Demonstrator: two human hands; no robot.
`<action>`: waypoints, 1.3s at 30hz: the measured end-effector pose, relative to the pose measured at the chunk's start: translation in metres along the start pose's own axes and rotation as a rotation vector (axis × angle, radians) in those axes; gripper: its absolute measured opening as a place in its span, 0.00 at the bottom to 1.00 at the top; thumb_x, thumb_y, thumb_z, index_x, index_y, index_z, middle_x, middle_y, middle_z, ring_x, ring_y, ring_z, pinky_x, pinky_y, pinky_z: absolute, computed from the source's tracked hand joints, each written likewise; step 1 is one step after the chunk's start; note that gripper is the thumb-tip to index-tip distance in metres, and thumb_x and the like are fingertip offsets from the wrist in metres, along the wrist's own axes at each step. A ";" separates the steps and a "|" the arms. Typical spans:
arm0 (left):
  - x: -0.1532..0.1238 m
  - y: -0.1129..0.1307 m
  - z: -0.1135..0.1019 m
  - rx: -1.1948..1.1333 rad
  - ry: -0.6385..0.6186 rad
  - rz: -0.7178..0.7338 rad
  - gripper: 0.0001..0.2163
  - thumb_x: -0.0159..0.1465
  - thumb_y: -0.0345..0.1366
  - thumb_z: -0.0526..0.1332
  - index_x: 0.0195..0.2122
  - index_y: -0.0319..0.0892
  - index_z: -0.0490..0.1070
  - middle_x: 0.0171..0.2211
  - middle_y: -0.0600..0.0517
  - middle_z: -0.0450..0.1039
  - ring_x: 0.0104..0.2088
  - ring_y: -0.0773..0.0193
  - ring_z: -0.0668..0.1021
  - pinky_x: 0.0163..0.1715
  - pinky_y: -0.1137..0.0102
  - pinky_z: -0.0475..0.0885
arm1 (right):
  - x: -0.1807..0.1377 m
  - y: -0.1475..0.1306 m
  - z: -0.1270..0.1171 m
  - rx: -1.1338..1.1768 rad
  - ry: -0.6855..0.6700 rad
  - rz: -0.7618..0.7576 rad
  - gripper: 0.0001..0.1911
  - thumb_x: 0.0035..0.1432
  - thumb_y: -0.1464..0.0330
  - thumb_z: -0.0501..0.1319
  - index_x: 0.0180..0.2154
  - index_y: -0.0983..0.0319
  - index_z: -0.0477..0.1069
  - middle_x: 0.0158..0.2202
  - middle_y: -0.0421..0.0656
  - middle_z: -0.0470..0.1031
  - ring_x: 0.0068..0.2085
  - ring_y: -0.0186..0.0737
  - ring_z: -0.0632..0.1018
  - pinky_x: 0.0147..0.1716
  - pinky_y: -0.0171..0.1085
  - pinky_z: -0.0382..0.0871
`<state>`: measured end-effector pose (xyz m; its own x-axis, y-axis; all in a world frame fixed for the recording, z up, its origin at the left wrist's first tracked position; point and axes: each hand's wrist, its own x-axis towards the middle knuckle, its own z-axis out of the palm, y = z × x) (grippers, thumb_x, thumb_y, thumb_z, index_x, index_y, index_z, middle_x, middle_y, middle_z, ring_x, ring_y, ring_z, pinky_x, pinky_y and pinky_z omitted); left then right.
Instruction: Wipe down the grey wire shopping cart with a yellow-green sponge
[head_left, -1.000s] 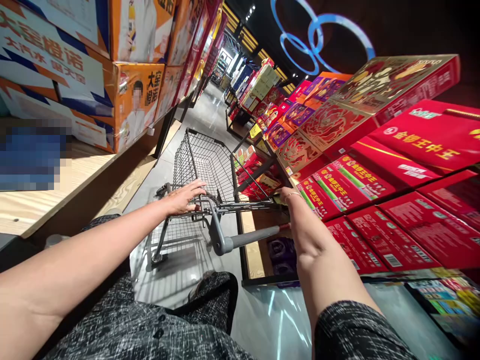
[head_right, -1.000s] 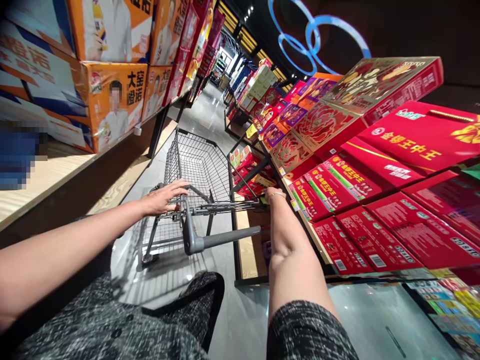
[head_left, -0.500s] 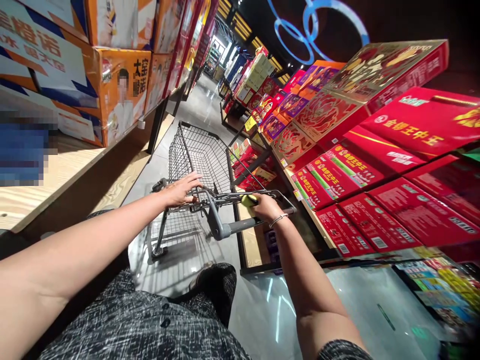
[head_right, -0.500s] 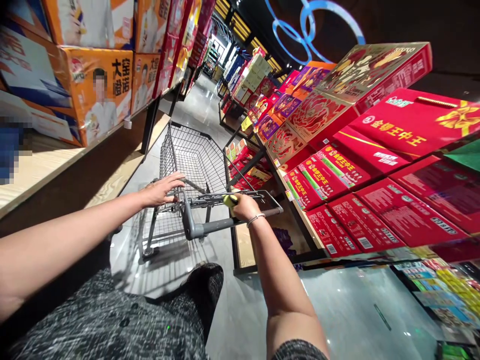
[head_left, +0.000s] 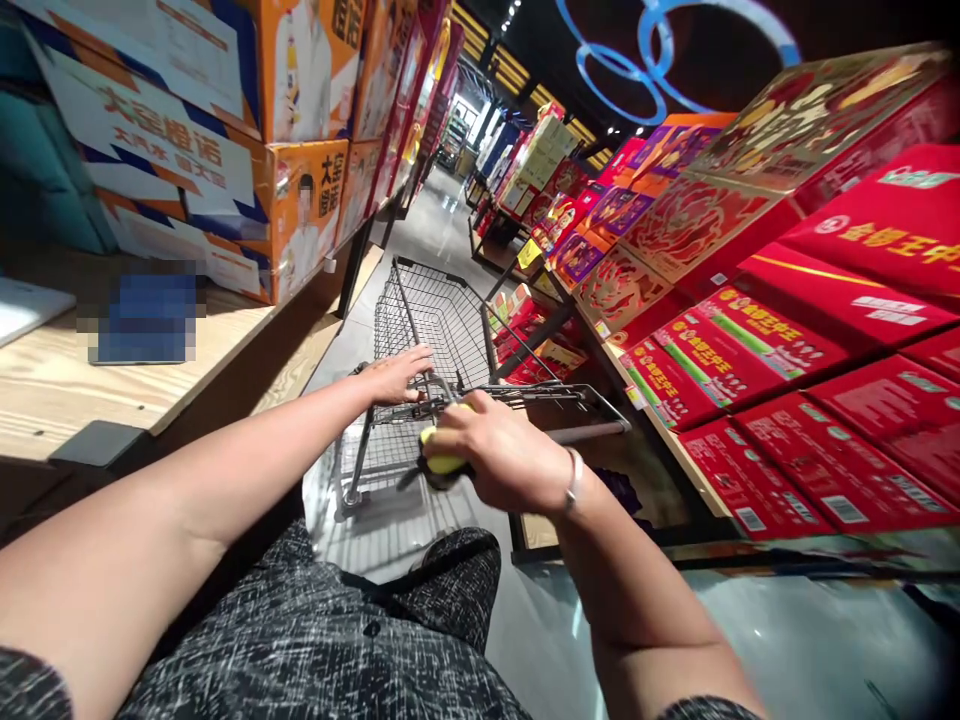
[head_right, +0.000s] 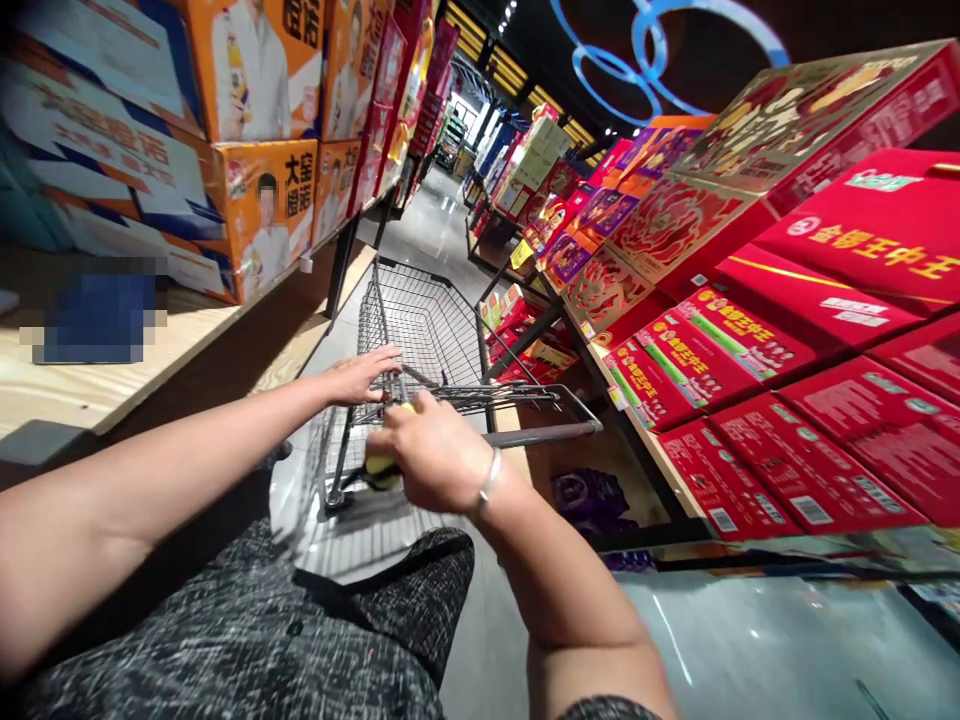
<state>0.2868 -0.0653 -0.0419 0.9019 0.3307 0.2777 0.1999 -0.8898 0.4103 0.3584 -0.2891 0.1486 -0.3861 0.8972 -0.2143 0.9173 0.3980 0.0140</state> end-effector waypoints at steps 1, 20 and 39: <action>-0.001 0.001 -0.002 0.000 0.002 0.005 0.24 0.59 0.39 0.65 0.56 0.41 0.67 0.70 0.43 0.50 0.70 0.52 0.53 0.67 0.59 0.55 | -0.008 -0.004 0.001 -0.020 0.031 -0.014 0.17 0.54 0.79 0.59 0.42 0.57 0.78 0.42 0.46 0.75 0.43 0.43 0.70 0.45 0.42 0.67; -0.035 0.090 -0.058 -0.245 0.130 0.173 0.20 0.70 0.37 0.50 0.61 0.44 0.64 0.62 0.46 0.66 0.64 0.52 0.66 0.63 0.52 0.61 | -0.085 0.061 0.142 -0.102 1.016 0.829 0.24 0.54 0.74 0.54 0.53 0.58 0.69 0.53 0.51 0.69 0.55 0.54 0.70 0.53 0.55 0.62; -0.089 0.081 -0.080 -0.160 0.167 0.270 0.15 0.65 0.50 0.57 0.34 0.45 0.75 0.40 0.50 0.77 0.58 0.53 0.72 0.61 0.58 0.65 | -0.132 0.103 0.152 -0.160 0.846 0.692 0.18 0.58 0.68 0.57 0.50 0.55 0.73 0.55 0.48 0.71 0.56 0.47 0.71 0.57 0.48 0.60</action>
<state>0.1919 -0.1418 0.0356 0.8367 0.1487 0.5271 -0.1114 -0.8961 0.4296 0.5182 -0.3955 0.0296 0.2080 0.7521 0.6254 0.9612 -0.2755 0.0117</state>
